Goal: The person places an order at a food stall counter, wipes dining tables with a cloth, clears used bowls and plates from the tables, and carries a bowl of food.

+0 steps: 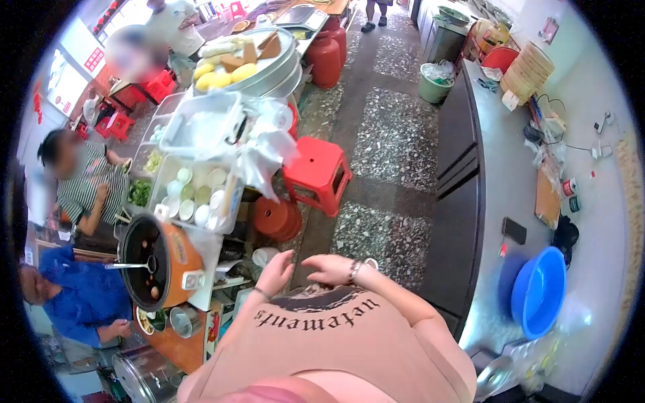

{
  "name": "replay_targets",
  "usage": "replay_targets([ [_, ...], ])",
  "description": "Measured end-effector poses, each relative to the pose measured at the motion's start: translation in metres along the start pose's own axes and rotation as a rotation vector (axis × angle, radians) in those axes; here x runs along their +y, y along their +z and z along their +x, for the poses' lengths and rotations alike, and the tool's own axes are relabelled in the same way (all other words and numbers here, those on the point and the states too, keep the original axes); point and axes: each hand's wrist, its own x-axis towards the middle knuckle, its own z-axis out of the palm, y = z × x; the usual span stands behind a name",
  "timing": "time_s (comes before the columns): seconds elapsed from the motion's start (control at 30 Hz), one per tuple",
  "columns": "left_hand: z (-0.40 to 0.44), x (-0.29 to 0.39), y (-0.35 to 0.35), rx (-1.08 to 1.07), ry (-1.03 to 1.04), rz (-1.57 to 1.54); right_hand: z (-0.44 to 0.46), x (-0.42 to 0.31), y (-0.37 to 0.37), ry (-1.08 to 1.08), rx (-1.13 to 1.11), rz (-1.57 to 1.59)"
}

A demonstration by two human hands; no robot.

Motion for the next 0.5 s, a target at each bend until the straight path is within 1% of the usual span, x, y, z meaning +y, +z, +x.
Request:
replay_targets([
  [0.03,0.049,0.028,0.02,-0.045,0.072,0.032,-0.029,0.018,-0.045,0.114,0.068,0.017],
  [0.07,0.095,0.061,0.033,-0.13,0.071,0.006,-0.054,0.045,-0.083,0.125,0.184,-0.07],
  [0.1,0.139,0.091,0.042,-0.135,0.072,0.003,-0.073,0.059,-0.125,0.209,0.228,-0.095],
  [0.17,0.217,0.141,0.066,-0.194,0.253,0.008,-0.104,0.101,-0.195,0.317,0.307,-0.026],
  [0.23,0.288,0.16,0.088,-0.216,0.281,-0.012,-0.11,0.141,-0.257,0.359,0.336,0.0],
  [0.3,0.361,0.159,0.104,-0.262,0.288,-0.029,-0.092,0.177,-0.318,0.307,0.371,0.173],
  [0.33,0.4,0.154,0.105,-0.295,0.166,-0.058,-0.075,0.184,-0.355,0.28,0.365,0.197],
  [0.37,0.438,0.138,0.111,-0.27,0.132,-0.028,-0.055,0.216,-0.379,0.245,0.376,0.176],
  [0.43,0.515,0.13,0.098,-0.212,0.119,-0.044,-0.019,0.234,-0.447,0.211,0.349,0.062],
  [0.5,0.612,0.132,0.076,-0.264,-0.039,-0.199,0.013,0.259,-0.525,0.173,0.365,0.074],
])
